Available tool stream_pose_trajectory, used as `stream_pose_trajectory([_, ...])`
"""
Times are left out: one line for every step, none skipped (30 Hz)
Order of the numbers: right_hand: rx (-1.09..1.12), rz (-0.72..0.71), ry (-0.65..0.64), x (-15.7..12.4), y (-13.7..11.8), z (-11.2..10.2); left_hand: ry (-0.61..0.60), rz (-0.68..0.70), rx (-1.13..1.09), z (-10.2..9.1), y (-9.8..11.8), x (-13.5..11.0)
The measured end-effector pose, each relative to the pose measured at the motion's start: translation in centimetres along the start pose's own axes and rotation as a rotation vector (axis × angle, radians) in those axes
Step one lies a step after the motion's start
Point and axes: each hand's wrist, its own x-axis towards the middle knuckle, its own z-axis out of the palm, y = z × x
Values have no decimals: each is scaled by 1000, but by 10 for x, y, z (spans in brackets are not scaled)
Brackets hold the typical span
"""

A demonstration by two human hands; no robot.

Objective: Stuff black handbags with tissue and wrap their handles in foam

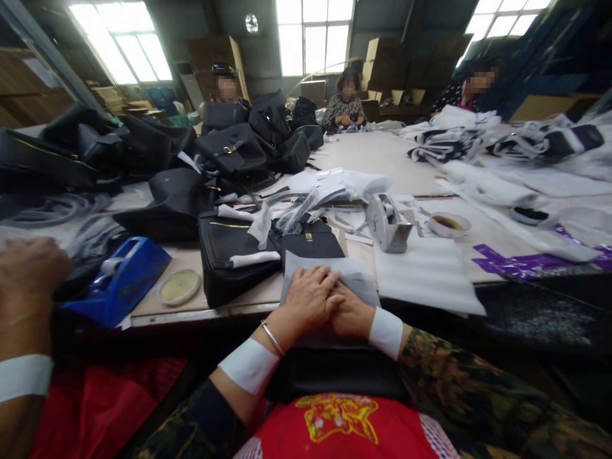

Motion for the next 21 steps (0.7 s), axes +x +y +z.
stream_pose_trajectory([-2, -42, 4, -7, 0, -4, -12, -18, 10, 0, -4, -2])
stream_pose_trajectory([-14, -67, 16, -16, 1, -7, -24, -31, 18, -1, -7, -4])
stream_pose_trajectory([-36, -59, 42, -26, 3, -11, -32, -39, 29, -2, -9, -6])
stream_pose_trajectory([-67, -4, 85, -36, 6, -15, -36, -43, 44, -3, -8, -7])
stream_pose_trajectory([-101, 92, 137, -46, 10, -19, -34, -49, 63, -3, -7, -8])
stream_pose_trajectory([-130, 216, 191, -54, 15, -22, -28, -59, 85, -2, -5, -8])
stream_pose_trajectory([-146, 348, 238, -60, 20, -25, -19, -76, 107, 0, -2, -8])
stream_pose_trajectory([-142, 471, 270, -63, 26, -27, -9, -98, 129, 1, 1, -8])
stream_pose_trajectory([-119, 576, 287, -64, 31, -28, 0, -124, 149, 3, 4, -7])
stream_pose_trajectory([-85, 653, 288, -64, 36, -28, 8, -149, 166, 5, 7, -6])
stream_pose_trajectory([-50, 698, 283, -61, 41, -27, 11, -170, 180, 7, 9, -6])
stream_pose_trajectory([-22, 714, 279, -58, 45, -26, 11, -186, 190, 8, 11, -6])
stream_pose_trajectory([-4, 712, 285, -54, 48, -24, 9, -201, 199, 10, 11, -5])
stream_pose_trajectory([2, 701, 303, -49, 51, -21, 7, -215, 205, 11, 12, -5])
stream_pose_trajectory([2, 689, 326, -44, 54, -18, 3, -229, 210, 12, 11, -5])
stream_pose_trajectory([4, 675, 345, -40, 56, -15, 0, -242, 214, 13, 11, -5])
stream_pose_trajectory([7, 662, 357, -36, 59, -12, -4, -257, 217, 14, 10, -6])
stream_pose_trajectory([12, 652, 362, -32, 61, -9, -8, -272, 218, 14, 9, -6])
stream_pose_trajectory([16, 643, 359, -29, 63, -7, -14, -287, 217, 15, 9, -6])
stream_pose_trajectory([16, 633, 345, -26, 66, -6, -20, -298, 215, 15, 8, -6])
stream_pose_trajectory([9, 621, 319, -23, 68, -7, -24, -305, 213, 15, 8, -6])
